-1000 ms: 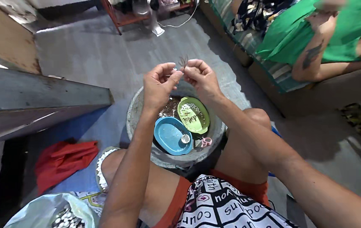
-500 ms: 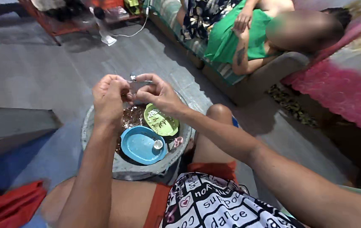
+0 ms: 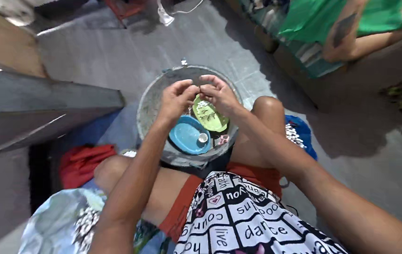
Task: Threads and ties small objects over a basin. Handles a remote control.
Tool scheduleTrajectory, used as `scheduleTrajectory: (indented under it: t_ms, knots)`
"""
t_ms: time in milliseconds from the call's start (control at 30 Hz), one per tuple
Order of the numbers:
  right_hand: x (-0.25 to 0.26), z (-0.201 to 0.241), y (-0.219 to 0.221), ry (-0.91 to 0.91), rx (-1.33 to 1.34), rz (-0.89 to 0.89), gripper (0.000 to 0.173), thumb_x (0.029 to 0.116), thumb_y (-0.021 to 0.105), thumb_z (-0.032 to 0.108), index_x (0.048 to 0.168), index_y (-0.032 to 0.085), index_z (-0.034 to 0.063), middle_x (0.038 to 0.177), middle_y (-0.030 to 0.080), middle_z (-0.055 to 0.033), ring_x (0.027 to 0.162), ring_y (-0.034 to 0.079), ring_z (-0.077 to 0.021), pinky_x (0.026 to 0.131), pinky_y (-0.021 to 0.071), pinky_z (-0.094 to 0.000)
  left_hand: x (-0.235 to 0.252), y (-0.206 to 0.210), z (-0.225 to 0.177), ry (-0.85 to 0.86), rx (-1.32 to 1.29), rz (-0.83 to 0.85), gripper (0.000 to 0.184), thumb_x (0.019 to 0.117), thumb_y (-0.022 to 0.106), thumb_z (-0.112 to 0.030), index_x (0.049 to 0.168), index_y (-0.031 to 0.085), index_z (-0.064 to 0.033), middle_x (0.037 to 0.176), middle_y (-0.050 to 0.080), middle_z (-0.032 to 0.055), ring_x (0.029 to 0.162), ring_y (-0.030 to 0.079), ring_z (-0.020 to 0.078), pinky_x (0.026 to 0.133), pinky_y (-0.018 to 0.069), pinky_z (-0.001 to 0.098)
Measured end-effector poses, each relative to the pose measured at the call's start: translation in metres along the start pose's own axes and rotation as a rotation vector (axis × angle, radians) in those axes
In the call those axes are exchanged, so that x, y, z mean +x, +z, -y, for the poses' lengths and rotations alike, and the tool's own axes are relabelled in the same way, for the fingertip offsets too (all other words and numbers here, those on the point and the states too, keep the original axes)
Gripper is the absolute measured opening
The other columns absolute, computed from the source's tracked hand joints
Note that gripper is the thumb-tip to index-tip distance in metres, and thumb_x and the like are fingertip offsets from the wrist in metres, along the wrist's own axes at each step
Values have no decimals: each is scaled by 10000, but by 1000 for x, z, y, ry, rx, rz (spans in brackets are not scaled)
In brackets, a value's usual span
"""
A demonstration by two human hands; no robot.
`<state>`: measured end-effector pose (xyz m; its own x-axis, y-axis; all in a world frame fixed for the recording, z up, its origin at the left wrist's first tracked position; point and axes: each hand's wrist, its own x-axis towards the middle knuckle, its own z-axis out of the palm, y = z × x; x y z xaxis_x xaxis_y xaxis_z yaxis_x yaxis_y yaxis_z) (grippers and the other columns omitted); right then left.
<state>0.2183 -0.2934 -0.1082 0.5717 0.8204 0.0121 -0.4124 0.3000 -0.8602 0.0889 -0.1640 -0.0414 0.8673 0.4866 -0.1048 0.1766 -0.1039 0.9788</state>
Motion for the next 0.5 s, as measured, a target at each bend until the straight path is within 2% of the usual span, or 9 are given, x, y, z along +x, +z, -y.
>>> scheduleTrajectory:
  t_ms: [133,267,433,500]
  knots:
    - [0,-19,-3,73,18,48,384,1022,558,31,1402,503,50,1012,703,-105,876,692,-184,863,593,-393,6,16,22,24,-67,-92,269,977,710,-156,1200,687,-6,1040,730,103,896,717,196,781,627,371]
    - [-4,-31,-4,122,23,68,357,1030,544,47,1384,506,65,980,693,-96,832,672,-162,829,585,-371,10,10,47,49,-113,-105,212,943,747,-128,1085,678,14,924,721,95,785,706,178,717,621,345]
    - [-1,-54,-12,198,21,92,306,1018,554,70,1324,546,61,982,692,-101,826,666,-154,807,581,-347,17,-1,85,76,-224,-85,181,959,730,-116,1067,704,27,912,732,107,777,718,196,739,637,364]
    - [3,-61,-15,182,-68,67,302,1008,577,92,1305,574,39,1013,703,-108,872,679,-174,812,586,-366,19,0,94,53,-251,-101,171,955,732,-99,1066,704,28,927,725,112,797,715,203,768,636,373]
